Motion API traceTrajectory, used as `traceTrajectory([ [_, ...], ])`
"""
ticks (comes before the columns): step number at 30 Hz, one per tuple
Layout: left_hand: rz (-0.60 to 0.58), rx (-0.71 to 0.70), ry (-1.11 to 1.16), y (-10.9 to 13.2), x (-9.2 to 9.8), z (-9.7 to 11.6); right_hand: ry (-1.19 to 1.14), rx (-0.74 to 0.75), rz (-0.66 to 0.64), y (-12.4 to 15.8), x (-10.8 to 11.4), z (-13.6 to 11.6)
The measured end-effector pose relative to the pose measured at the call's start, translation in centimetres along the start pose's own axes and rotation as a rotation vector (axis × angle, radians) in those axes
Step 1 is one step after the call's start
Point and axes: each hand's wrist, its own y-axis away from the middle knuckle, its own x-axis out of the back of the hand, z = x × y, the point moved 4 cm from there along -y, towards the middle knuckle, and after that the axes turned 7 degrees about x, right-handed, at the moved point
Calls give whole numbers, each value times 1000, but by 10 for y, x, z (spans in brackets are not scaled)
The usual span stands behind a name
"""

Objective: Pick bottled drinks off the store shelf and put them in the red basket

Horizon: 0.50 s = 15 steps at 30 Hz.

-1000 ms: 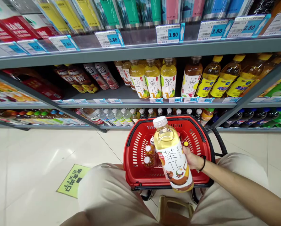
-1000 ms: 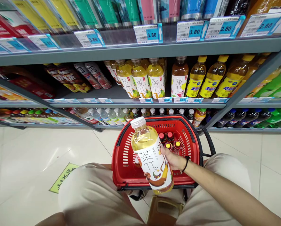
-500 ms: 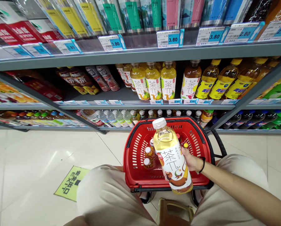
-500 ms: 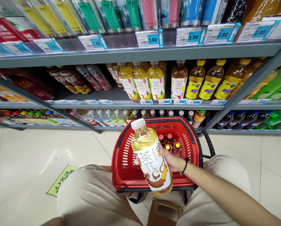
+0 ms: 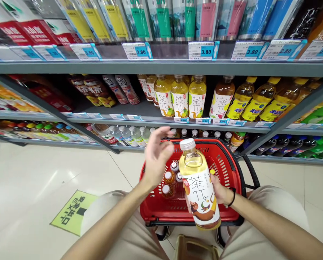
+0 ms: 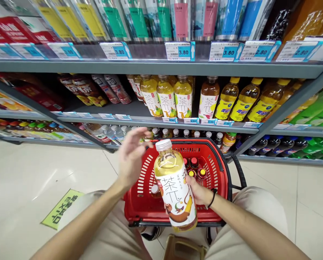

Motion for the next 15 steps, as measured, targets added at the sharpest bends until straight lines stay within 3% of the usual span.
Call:
traceTrajectory([
  [1,-56,73,116,6,-8,-8,4,2,5,0,-1,-1],
  [3,-293,207,269,22,-30,-18,16,12,12,-2,-3,-3],
  [5,-399,306,307,38,-44,-22,28,22,15,-4,-4,-4],
  [8,-368,374,324,51,-49,-24,38,18,14,-8,-6,-4],
  [15,-314,328,345,58,-42,-22,122,19,17,-12,-17,-5],
])
